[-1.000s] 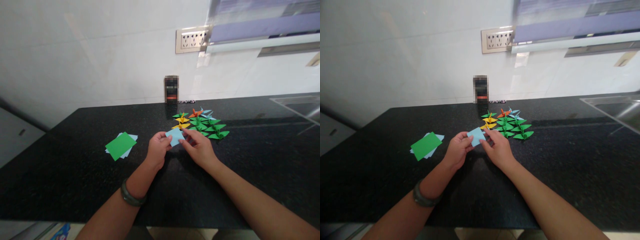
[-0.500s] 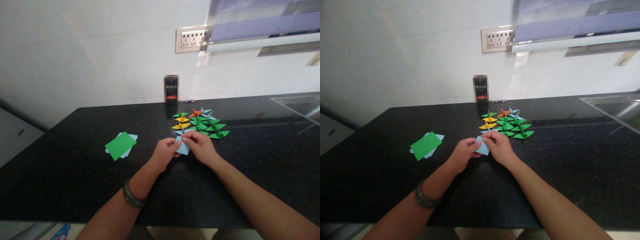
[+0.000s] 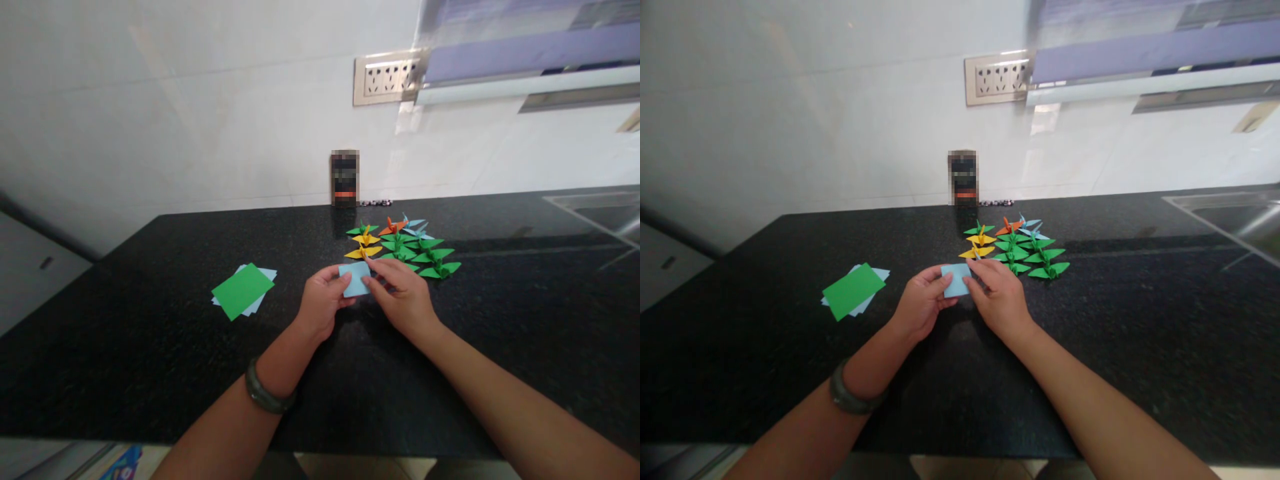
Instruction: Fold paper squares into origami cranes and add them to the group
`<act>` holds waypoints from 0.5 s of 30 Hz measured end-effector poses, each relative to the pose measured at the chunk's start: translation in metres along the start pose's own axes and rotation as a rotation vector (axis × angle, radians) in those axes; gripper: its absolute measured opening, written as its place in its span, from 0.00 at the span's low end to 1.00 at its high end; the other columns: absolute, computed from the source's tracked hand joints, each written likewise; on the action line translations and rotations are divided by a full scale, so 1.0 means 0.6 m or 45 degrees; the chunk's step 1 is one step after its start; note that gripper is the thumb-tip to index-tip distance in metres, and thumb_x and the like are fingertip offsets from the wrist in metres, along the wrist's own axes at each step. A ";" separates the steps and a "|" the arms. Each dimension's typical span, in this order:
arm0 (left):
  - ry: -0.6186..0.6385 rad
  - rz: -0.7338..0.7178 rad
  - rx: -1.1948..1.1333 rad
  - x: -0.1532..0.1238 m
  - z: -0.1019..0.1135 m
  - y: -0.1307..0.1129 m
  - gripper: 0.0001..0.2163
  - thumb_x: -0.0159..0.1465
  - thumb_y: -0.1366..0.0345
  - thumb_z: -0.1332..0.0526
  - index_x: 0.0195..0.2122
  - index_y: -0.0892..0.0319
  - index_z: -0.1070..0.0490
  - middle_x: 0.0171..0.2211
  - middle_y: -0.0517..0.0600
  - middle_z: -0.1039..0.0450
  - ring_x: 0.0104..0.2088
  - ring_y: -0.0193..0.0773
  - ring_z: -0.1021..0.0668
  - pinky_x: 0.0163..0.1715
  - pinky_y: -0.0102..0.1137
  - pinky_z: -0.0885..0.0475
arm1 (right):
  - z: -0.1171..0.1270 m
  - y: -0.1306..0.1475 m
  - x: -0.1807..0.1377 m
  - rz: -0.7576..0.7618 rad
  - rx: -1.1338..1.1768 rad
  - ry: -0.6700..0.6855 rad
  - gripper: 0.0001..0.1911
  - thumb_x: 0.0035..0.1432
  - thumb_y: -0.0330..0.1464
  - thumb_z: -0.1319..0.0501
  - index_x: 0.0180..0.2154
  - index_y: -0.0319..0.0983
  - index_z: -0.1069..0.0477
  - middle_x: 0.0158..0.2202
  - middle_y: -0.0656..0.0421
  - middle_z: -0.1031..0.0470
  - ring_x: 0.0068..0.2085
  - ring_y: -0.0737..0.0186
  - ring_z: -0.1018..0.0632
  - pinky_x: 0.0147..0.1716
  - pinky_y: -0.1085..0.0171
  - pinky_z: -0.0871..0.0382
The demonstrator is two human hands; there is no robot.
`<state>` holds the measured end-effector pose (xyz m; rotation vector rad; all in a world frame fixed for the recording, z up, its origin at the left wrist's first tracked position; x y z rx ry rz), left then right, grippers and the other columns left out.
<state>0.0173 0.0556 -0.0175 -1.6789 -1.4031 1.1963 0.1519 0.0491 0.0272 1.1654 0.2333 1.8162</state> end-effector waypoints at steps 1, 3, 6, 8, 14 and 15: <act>0.006 -0.003 0.004 0.000 -0.001 0.000 0.11 0.51 0.64 0.36 0.35 0.61 0.29 0.26 0.48 0.27 0.22 0.30 0.26 0.20 0.24 0.30 | 0.000 0.000 0.000 0.014 -0.016 0.000 0.15 0.54 0.32 0.43 0.44 0.41 0.27 0.40 0.52 0.26 0.36 0.60 0.25 0.35 0.60 0.28; 0.009 -0.018 0.012 0.001 0.000 -0.001 0.10 0.52 0.63 0.37 0.33 0.62 0.30 0.25 0.48 0.28 0.22 0.30 0.26 0.19 0.24 0.30 | -0.001 0.000 0.000 0.029 -0.051 0.000 0.15 0.54 0.32 0.43 0.44 0.40 0.28 0.40 0.52 0.25 0.38 0.59 0.25 0.36 0.60 0.28; -0.004 -0.061 0.027 0.002 0.001 -0.003 0.10 0.52 0.62 0.37 0.32 0.63 0.30 0.25 0.48 0.28 0.22 0.30 0.27 0.20 0.24 0.30 | -0.002 0.000 0.000 0.057 -0.109 -0.003 0.16 0.54 0.32 0.43 0.45 0.39 0.28 0.41 0.50 0.25 0.40 0.57 0.25 0.38 0.58 0.28; -0.014 -0.083 0.030 0.002 0.001 -0.003 0.11 0.52 0.62 0.37 0.33 0.63 0.30 0.25 0.48 0.28 0.23 0.30 0.27 0.21 0.24 0.30 | -0.002 0.003 0.000 0.097 -0.144 -0.003 0.15 0.55 0.32 0.43 0.45 0.39 0.28 0.41 0.51 0.25 0.41 0.56 0.25 0.39 0.57 0.29; -0.081 -0.139 0.030 0.000 0.000 -0.008 0.12 0.49 0.63 0.36 0.33 0.62 0.32 0.24 0.46 0.29 0.23 0.30 0.27 0.21 0.26 0.30 | -0.005 0.008 -0.001 0.186 -0.245 -0.004 0.17 0.56 0.33 0.45 0.47 0.38 0.30 0.43 0.50 0.25 0.43 0.54 0.26 0.41 0.55 0.30; -0.096 -0.150 0.036 -0.001 0.001 -0.009 0.12 0.49 0.63 0.37 0.34 0.62 0.33 0.24 0.46 0.29 0.23 0.31 0.27 0.21 0.26 0.30 | -0.007 0.008 -0.002 0.191 -0.261 0.002 0.17 0.56 0.33 0.45 0.48 0.38 0.30 0.43 0.50 0.26 0.43 0.54 0.26 0.41 0.54 0.30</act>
Point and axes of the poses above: each hand's wrist, its own x-axis towards the middle knuckle, its own z-axis out of the back of the hand, y = z × x, the point moved 6 cm from there along x, towards the middle knuckle
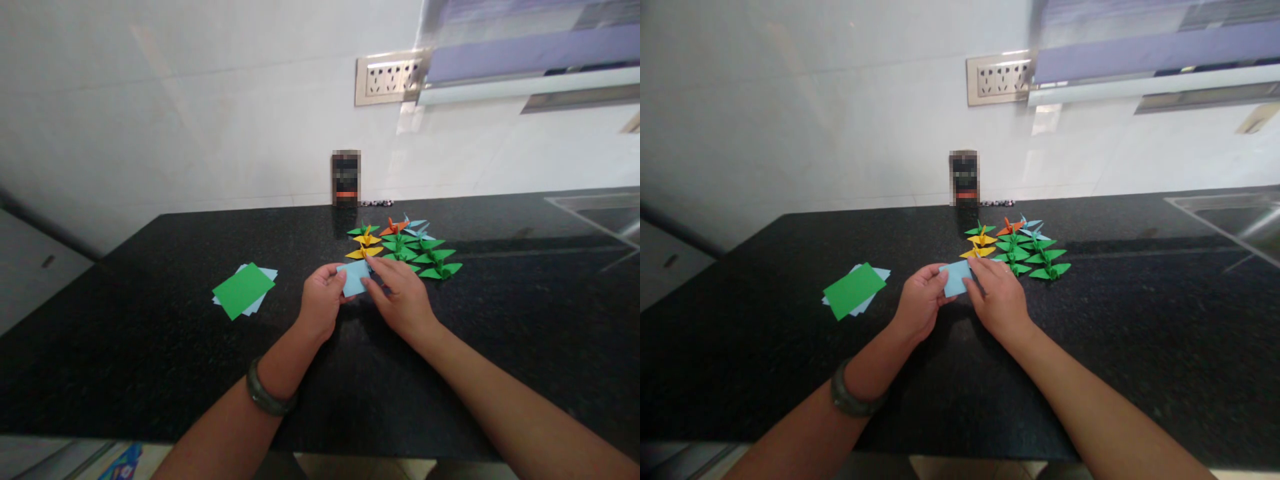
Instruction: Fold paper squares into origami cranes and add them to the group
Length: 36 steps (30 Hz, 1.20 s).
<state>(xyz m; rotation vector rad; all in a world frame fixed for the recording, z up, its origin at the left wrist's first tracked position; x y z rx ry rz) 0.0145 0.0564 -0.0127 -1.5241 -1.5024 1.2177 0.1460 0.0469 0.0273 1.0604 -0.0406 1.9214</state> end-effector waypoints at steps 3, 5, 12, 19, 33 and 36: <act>-0.022 -0.033 0.035 0.001 0.002 -0.001 0.12 0.50 0.63 0.37 0.34 0.62 0.33 0.24 0.46 0.29 0.23 0.32 0.26 0.23 0.27 0.29 | -0.003 0.002 0.000 0.020 -0.024 0.012 0.16 0.56 0.33 0.45 0.47 0.39 0.30 0.43 0.50 0.26 0.43 0.54 0.26 0.41 0.54 0.30; -0.023 -0.060 0.071 0.002 0.004 -0.002 0.12 0.50 0.63 0.37 0.35 0.62 0.33 0.23 0.46 0.29 0.23 0.32 0.26 0.24 0.28 0.29 | -0.002 0.003 0.000 0.038 -0.029 0.005 0.15 0.56 0.32 0.45 0.46 0.38 0.29 0.42 0.50 0.25 0.42 0.54 0.26 0.41 0.55 0.30; -0.024 -0.079 0.106 0.003 0.003 -0.003 0.11 0.52 0.63 0.39 0.35 0.62 0.33 0.24 0.46 0.29 0.23 0.31 0.26 0.23 0.27 0.29 | -0.001 0.012 0.001 0.100 -0.079 0.009 0.16 0.57 0.31 0.46 0.46 0.35 0.30 0.43 0.48 0.26 0.43 0.53 0.26 0.44 0.54 0.32; -0.036 -0.078 0.055 0.001 0.004 -0.006 0.11 0.51 0.64 0.38 0.34 0.62 0.33 0.23 0.45 0.29 0.22 0.30 0.27 0.22 0.26 0.30 | -0.003 0.017 0.001 0.132 -0.090 0.028 0.16 0.57 0.30 0.46 0.46 0.32 0.30 0.44 0.46 0.26 0.44 0.53 0.27 0.46 0.55 0.33; 0.231 0.026 0.037 0.002 -0.009 0.005 0.10 0.52 0.64 0.38 0.33 0.64 0.31 0.23 0.47 0.29 0.23 0.31 0.27 0.24 0.27 0.31 | -0.007 -0.015 0.001 -0.219 0.592 0.017 0.09 0.54 0.28 0.43 0.37 0.41 0.27 0.34 0.57 0.26 0.35 0.64 0.26 0.34 0.64 0.30; 0.286 0.071 -0.003 0.002 -0.009 0.003 0.10 0.54 0.63 0.39 0.34 0.64 0.30 0.25 0.49 0.28 0.24 0.32 0.26 0.25 0.28 0.30 | -0.005 -0.017 0.003 -0.149 0.665 0.026 0.12 0.54 0.27 0.43 0.39 0.44 0.26 0.33 0.58 0.27 0.36 0.64 0.27 0.36 0.63 0.32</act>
Point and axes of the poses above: each hand's wrist, its own x-axis towards the middle knuckle, its own z-axis out of the back of the hand, y = z × x, the point moved 6 cm from there along x, towards the middle knuckle
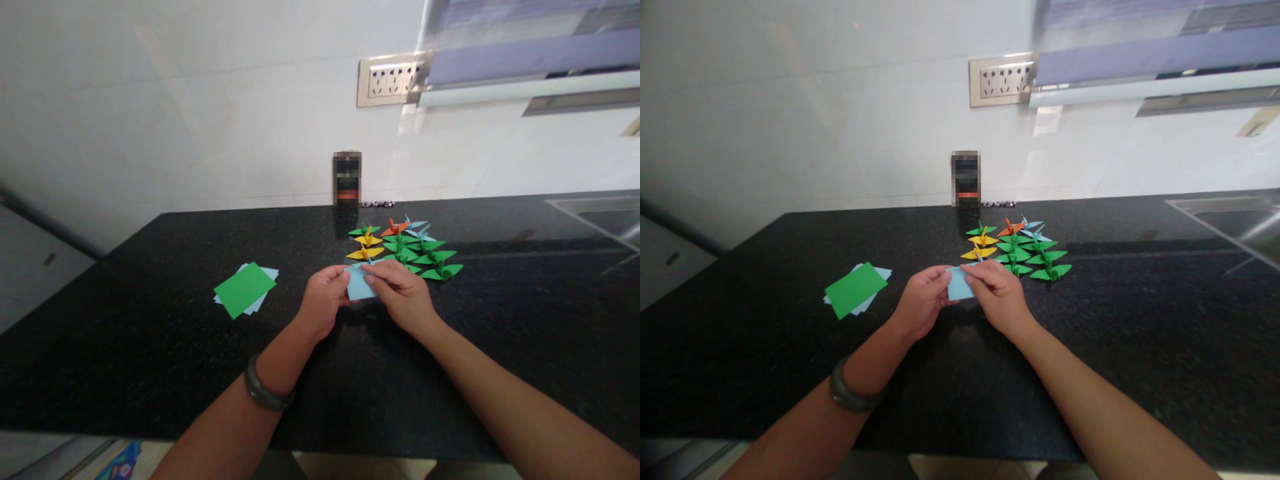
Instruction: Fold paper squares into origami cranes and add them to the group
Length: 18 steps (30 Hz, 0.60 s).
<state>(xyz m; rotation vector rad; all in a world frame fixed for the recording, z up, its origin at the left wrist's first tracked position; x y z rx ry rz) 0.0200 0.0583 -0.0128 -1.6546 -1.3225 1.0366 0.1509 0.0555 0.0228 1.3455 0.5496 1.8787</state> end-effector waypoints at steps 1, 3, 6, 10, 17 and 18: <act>0.016 0.018 -0.013 0.000 0.000 -0.001 0.10 0.54 0.64 0.40 0.35 0.65 0.30 0.25 0.49 0.28 0.24 0.33 0.26 0.25 0.28 0.30 | 0.001 0.001 0.001 0.024 0.014 0.018 0.12 0.54 0.27 0.43 0.40 0.45 0.26 0.33 0.58 0.28 0.35 0.64 0.27 0.35 0.63 0.32; 0.033 0.060 -0.036 0.000 0.000 -0.003 0.10 0.54 0.65 0.40 0.35 0.65 0.30 0.24 0.50 0.27 0.24 0.33 0.26 0.24 0.28 0.30 | 0.002 0.004 0.002 0.080 0.012 0.071 0.13 0.54 0.27 0.43 0.40 0.45 0.26 0.33 0.58 0.29 0.35 0.65 0.28 0.34 0.64 0.32; 0.040 0.104 -0.070 -0.001 0.001 -0.006 0.09 0.54 0.67 0.41 0.34 0.66 0.30 0.23 0.50 0.27 0.22 0.33 0.26 0.23 0.28 0.30 | 0.001 0.011 0.003 0.184 -0.027 0.178 0.15 0.55 0.26 0.44 0.42 0.46 0.26 0.34 0.58 0.31 0.36 0.65 0.28 0.33 0.65 0.33; 0.049 0.138 -0.110 0.000 0.000 -0.007 0.07 0.54 0.68 0.41 0.32 0.66 0.30 0.22 0.50 0.28 0.21 0.32 0.26 0.22 0.28 0.30 | 0.001 0.020 0.004 0.306 -0.076 0.269 0.16 0.54 0.26 0.45 0.42 0.47 0.26 0.33 0.58 0.33 0.34 0.67 0.29 0.31 0.66 0.34; 0.044 0.200 -0.121 0.001 0.003 0.000 0.05 0.54 0.70 0.42 0.30 0.66 0.29 0.22 0.50 0.28 0.21 0.32 0.26 0.23 0.28 0.29 | -0.004 0.009 0.004 0.267 -0.081 0.385 0.15 0.53 0.25 0.45 0.39 0.45 0.25 0.35 0.57 0.33 0.33 0.67 0.29 0.31 0.66 0.34; 0.050 0.211 -0.123 0.002 0.003 0.001 0.05 0.54 0.71 0.42 0.30 0.66 0.29 0.22 0.50 0.28 0.21 0.32 0.26 0.24 0.29 0.29 | -0.005 0.007 0.005 0.234 -0.061 0.393 0.15 0.53 0.25 0.45 0.38 0.45 0.24 0.34 0.57 0.32 0.33 0.67 0.29 0.31 0.66 0.34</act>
Point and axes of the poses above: each hand's wrist, its own x-axis towards the middle knuckle, its own z-axis out of the back of the hand, y = z × x, the point moved 6 cm from there along x, towards the middle knuckle
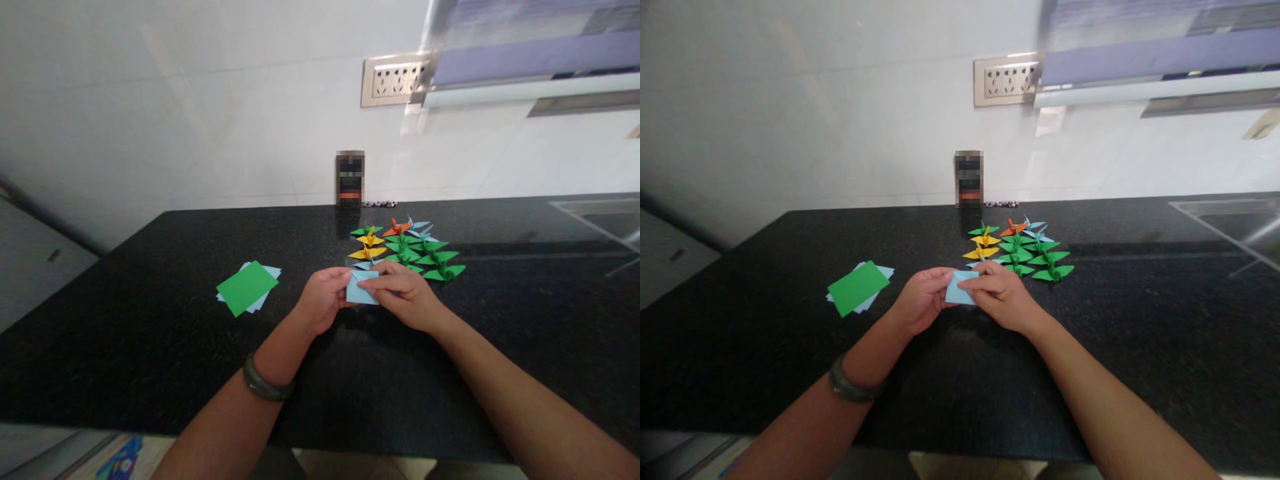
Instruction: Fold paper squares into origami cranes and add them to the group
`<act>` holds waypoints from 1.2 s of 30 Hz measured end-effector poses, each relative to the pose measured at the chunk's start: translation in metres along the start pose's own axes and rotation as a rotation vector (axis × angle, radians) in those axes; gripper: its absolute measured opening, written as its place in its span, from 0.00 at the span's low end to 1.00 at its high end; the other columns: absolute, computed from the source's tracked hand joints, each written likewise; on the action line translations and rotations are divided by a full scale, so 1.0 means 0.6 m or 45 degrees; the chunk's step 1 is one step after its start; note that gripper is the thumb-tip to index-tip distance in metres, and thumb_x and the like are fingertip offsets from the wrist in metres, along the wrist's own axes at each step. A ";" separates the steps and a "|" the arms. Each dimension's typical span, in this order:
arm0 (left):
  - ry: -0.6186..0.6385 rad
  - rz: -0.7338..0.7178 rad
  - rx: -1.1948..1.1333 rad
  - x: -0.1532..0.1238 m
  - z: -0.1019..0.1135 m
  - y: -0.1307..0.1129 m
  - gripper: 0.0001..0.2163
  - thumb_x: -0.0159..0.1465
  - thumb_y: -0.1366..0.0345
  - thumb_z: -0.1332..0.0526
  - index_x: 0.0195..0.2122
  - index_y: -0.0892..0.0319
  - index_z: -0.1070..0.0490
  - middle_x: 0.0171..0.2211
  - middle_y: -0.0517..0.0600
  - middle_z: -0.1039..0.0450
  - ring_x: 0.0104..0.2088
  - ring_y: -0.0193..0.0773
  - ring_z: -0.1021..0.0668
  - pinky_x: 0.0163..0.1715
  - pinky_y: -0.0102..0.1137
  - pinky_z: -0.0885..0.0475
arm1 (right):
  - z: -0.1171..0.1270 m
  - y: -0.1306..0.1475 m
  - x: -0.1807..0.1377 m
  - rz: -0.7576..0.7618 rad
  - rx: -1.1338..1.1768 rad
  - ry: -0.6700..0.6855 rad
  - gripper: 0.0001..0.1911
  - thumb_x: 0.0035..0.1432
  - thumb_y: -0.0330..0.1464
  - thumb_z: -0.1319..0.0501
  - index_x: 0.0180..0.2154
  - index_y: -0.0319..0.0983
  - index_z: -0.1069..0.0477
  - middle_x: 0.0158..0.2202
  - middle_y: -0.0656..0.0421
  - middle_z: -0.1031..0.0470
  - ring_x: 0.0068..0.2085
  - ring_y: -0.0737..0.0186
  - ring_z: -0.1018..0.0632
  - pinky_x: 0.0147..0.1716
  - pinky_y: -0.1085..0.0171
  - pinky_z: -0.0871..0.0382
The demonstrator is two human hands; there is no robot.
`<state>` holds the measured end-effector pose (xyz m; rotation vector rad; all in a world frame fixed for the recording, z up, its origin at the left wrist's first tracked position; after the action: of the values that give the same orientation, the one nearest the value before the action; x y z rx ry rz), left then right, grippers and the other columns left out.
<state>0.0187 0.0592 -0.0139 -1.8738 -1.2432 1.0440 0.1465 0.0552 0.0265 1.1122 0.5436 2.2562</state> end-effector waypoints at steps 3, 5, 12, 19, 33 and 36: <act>0.014 0.014 0.010 0.001 0.000 0.001 0.05 0.55 0.71 0.42 0.30 0.66 0.29 0.22 0.50 0.28 0.21 0.32 0.26 0.24 0.29 0.29 | -0.001 -0.004 0.001 -0.077 0.085 0.025 0.14 0.52 0.25 0.44 0.36 0.44 0.24 0.33 0.58 0.32 0.33 0.68 0.29 0.31 0.67 0.34; 0.018 0.015 0.017 0.002 0.000 0.002 0.05 0.55 0.70 0.42 0.31 0.66 0.29 0.22 0.50 0.28 0.21 0.32 0.26 0.24 0.29 0.30 | -0.002 -0.007 0.001 -0.137 0.140 0.048 0.13 0.52 0.26 0.44 0.35 0.44 0.23 0.32 0.58 0.31 0.32 0.68 0.28 0.31 0.67 0.34; 0.012 0.016 0.036 0.002 0.003 0.007 0.06 0.57 0.68 0.42 0.31 0.66 0.30 0.22 0.50 0.28 0.21 0.32 0.26 0.23 0.27 0.30 | -0.007 -0.021 -0.001 -0.298 0.315 0.046 0.11 0.51 0.27 0.44 0.32 0.42 0.23 0.32 0.58 0.32 0.31 0.68 0.29 0.28 0.68 0.35; 0.003 -0.012 0.026 0.001 0.002 0.007 0.11 0.59 0.61 0.43 0.29 0.65 0.31 0.21 0.50 0.29 0.21 0.31 0.26 0.23 0.27 0.29 | -0.010 -0.021 -0.001 -0.314 0.292 -0.011 0.12 0.52 0.27 0.45 0.32 0.41 0.23 0.27 0.59 0.33 0.27 0.69 0.32 0.26 0.69 0.38; 0.006 -0.043 0.073 0.001 0.005 -0.005 0.08 0.51 0.66 0.41 0.30 0.65 0.29 0.20 0.50 0.28 0.21 0.34 0.26 0.21 0.29 0.31 | -0.011 -0.018 -0.002 -0.368 0.303 -0.023 0.10 0.52 0.28 0.44 0.32 0.39 0.23 0.25 0.61 0.35 0.26 0.70 0.33 0.25 0.68 0.39; 0.018 -0.060 0.112 0.002 0.006 -0.005 0.07 0.50 0.67 0.40 0.29 0.65 0.29 0.20 0.49 0.28 0.21 0.33 0.26 0.21 0.27 0.31 | -0.011 -0.018 -0.002 -0.380 0.316 -0.023 0.10 0.52 0.28 0.44 0.32 0.39 0.23 0.25 0.61 0.35 0.26 0.70 0.34 0.26 0.69 0.39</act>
<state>0.0142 0.0615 -0.0133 -1.7745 -1.2084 1.0420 0.1449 0.0622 0.0159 1.0853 0.9367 1.9569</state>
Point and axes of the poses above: each hand's wrist, its own x-axis towards the middle knuckle, its own z-axis out of the back of the hand, y = z × x, the point moved 6 cm from there along x, towards the middle knuckle
